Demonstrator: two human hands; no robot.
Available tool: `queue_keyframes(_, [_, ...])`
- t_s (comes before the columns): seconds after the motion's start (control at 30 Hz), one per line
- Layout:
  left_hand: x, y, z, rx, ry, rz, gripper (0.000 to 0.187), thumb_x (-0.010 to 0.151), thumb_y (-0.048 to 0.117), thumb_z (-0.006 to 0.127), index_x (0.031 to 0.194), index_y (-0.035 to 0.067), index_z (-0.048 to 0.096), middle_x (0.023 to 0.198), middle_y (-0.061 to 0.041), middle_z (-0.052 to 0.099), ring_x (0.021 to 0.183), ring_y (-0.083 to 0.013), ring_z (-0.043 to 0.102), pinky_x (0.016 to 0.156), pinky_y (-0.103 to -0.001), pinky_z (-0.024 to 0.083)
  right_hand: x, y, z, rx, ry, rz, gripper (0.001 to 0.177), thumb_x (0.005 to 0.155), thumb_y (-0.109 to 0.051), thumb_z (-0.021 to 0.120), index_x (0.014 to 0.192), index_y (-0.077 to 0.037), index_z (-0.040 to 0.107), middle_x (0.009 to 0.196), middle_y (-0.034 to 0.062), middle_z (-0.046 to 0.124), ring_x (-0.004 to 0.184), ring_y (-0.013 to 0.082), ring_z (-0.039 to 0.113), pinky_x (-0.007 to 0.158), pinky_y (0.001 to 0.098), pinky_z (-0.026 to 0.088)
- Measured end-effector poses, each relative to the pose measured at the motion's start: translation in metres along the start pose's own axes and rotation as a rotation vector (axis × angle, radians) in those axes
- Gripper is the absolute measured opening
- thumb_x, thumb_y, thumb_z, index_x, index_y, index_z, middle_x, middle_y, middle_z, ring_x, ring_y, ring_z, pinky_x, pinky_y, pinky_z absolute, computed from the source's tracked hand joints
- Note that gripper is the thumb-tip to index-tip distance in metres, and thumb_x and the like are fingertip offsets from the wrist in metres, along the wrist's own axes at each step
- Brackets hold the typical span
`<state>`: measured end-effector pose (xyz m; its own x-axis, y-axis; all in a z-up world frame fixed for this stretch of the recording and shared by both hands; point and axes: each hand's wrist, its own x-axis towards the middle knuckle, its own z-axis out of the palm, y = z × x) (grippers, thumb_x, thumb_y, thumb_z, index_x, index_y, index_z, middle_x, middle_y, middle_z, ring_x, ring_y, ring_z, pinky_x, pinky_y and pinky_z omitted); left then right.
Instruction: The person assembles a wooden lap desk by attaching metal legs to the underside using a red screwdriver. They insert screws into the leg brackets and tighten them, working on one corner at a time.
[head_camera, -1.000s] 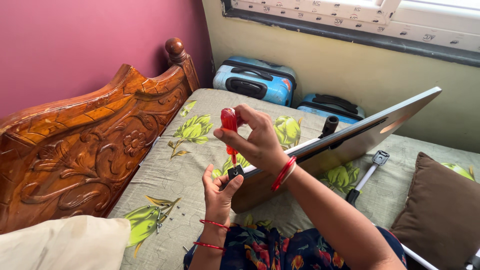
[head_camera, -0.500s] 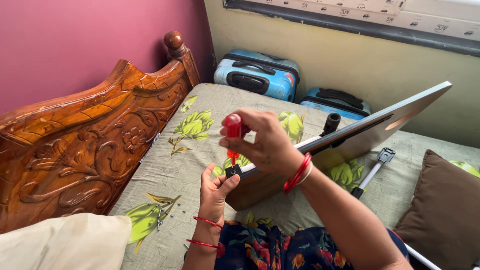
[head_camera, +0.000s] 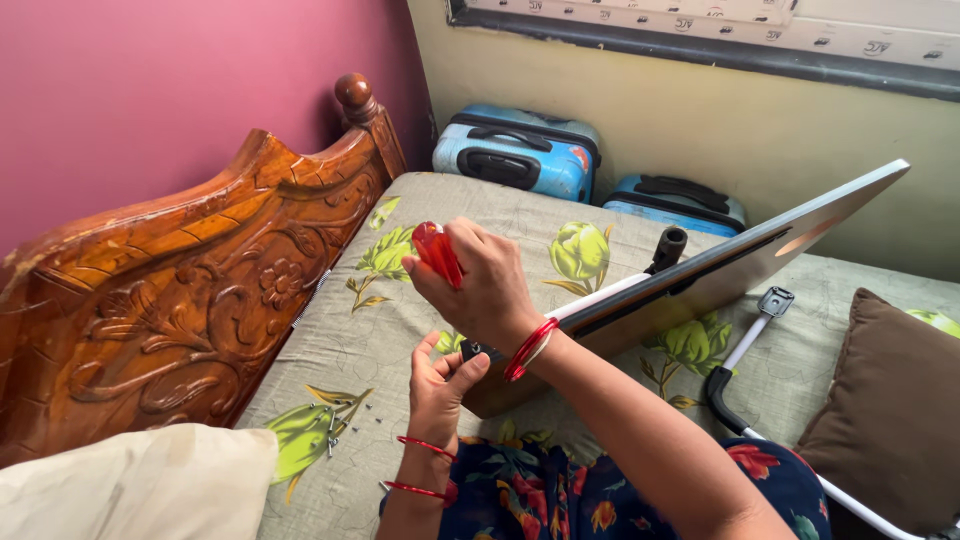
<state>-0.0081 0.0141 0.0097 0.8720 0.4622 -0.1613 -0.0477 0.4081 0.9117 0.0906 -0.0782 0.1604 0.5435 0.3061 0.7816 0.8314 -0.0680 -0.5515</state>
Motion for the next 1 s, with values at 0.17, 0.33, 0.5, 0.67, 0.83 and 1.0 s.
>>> queue_keyframes(0.17, [-0.005, -0.003, 0.008, -0.017, 0.012, 0.002, 0.107, 0.072, 0.008, 0.085, 0.156, 0.002, 0.018, 0.109, -0.013, 0.067, 0.099, -0.0176, 0.065, 0.095, -0.034, 0.052, -0.004, 0.015, -0.023, 0.496, -0.216, 0.204, 0.035, 0.096, -0.024, 0.076, 0.118, -0.004, 0.057, 0.098, 0.0123, 0.067, 0.086, 0.0216, 0.065, 0.079, 0.0371, 0.055])
queue_keyframes(0.33, [-0.006, 0.003, 0.010, 0.029, 0.033, -0.016, 0.114, 0.070, 0.015, 0.089, 0.158, 0.004, 0.017, 0.109, -0.013, 0.067, 0.101, -0.0170, 0.065, 0.099, -0.034, 0.050, 0.014, 0.023, -0.050, 0.997, -0.542, 0.295, 0.054, 0.110, -0.029, 0.057, 0.154, -0.002, 0.042, 0.129, 0.0133, 0.069, 0.120, 0.0223, 0.067, 0.107, 0.0377, 0.052])
queue_keyframes(0.5, [-0.006, 0.005, 0.011, 0.026, 0.036, -0.009, 0.116, 0.069, 0.016, 0.089, 0.158, 0.006, 0.016, 0.109, -0.012, 0.067, 0.101, -0.0163, 0.065, 0.100, -0.034, 0.049, 0.024, 0.028, -0.073, 1.168, -0.721, 0.262, 0.057, 0.110, -0.034, 0.057, 0.154, -0.001, 0.042, 0.136, 0.0145, 0.066, 0.127, 0.0222, 0.064, 0.113, 0.0383, 0.048])
queue_keyframes(0.67, [0.002, 0.002, 0.005, 0.006, 0.020, 0.017, 0.114, 0.071, 0.015, 0.090, 0.159, 0.003, 0.018, 0.108, -0.012, 0.066, 0.099, -0.0159, 0.063, 0.099, -0.033, 0.048, 0.023, 0.041, -0.074, 1.101, -0.663, 0.278, 0.040, 0.107, -0.028, 0.066, 0.133, 0.002, 0.060, 0.120, 0.0150, 0.072, 0.119, 0.0226, 0.068, 0.107, 0.0385, 0.054])
queue_keyframes(0.83, [-0.002, -0.002, -0.002, 0.023, -0.012, -0.023, 0.112, 0.070, 0.013, 0.088, 0.156, 0.000, 0.018, 0.105, -0.012, 0.071, 0.097, -0.0152, 0.067, 0.096, -0.032, 0.052, 0.024, 0.048, -0.062, 0.948, -0.529, 0.296, 0.030, 0.105, -0.026, 0.069, 0.120, -0.001, 0.063, 0.103, 0.0096, 0.075, 0.098, 0.0155, 0.071, 0.088, 0.0310, 0.057])
queue_keyframes(1.0, [-0.014, -0.009, -0.003, 0.063, -0.028, 0.022, 0.113, 0.071, 0.010, 0.089, 0.158, 0.001, 0.017, 0.103, -0.012, 0.069, 0.092, -0.0159, 0.065, 0.090, -0.031, 0.053, 0.020, 0.037, -0.052, 0.861, -0.472, 0.327, 0.030, 0.103, -0.029, 0.070, 0.116, -0.002, 0.064, 0.092, 0.0057, 0.074, 0.088, 0.0100, 0.069, 0.076, 0.0270, 0.057])
